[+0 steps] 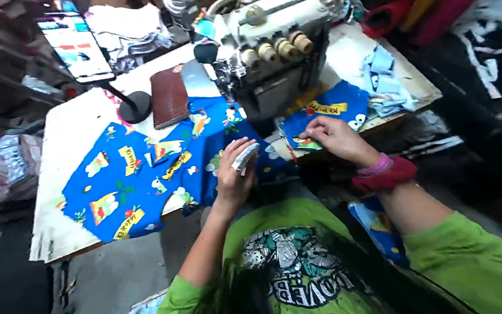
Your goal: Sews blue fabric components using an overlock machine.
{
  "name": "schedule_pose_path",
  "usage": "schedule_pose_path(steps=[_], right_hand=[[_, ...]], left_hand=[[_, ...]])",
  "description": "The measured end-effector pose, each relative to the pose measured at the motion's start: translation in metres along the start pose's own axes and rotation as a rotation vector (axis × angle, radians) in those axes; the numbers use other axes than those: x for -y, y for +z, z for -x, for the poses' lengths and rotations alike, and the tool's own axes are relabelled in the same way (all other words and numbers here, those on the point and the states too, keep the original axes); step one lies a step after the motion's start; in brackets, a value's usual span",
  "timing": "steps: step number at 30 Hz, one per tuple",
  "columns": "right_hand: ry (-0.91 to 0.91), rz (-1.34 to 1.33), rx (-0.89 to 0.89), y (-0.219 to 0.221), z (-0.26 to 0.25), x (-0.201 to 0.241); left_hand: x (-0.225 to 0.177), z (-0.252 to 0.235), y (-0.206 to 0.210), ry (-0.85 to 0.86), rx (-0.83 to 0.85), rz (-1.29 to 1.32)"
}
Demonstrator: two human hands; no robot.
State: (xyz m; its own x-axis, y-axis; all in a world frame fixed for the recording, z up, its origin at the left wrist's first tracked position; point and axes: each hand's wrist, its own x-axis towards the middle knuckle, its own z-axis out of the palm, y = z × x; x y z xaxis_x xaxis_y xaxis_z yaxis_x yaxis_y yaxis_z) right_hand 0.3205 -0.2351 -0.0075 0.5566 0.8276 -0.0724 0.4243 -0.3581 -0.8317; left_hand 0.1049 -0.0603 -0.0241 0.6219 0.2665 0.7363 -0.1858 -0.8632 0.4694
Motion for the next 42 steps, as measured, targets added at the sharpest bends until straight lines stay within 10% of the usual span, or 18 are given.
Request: schedule_pose_path(steps=[9,23,30,42], right_hand=[[-0.385,0.554,-0.209,0.047,0.023,-0.001],[0.1,-0.304,-0.14,-0.003,-0.011,-0.013],[0.041,-0.358,0.017,-0.002,-0.009,-0.016],[0.339,-0.891,-0.21,-0.003,-0.019,-0.016]], left_hand=[[0.002,0.008,0.001,-0.018,0.014,0.007],[-0.016,-0.017,0.093,0.143,0.187,0.107],[-0.009,-0.03,0.088,0.056,0.191,0.178],[0.003,-0.025,0.076,0.276,0.192,0.091]])
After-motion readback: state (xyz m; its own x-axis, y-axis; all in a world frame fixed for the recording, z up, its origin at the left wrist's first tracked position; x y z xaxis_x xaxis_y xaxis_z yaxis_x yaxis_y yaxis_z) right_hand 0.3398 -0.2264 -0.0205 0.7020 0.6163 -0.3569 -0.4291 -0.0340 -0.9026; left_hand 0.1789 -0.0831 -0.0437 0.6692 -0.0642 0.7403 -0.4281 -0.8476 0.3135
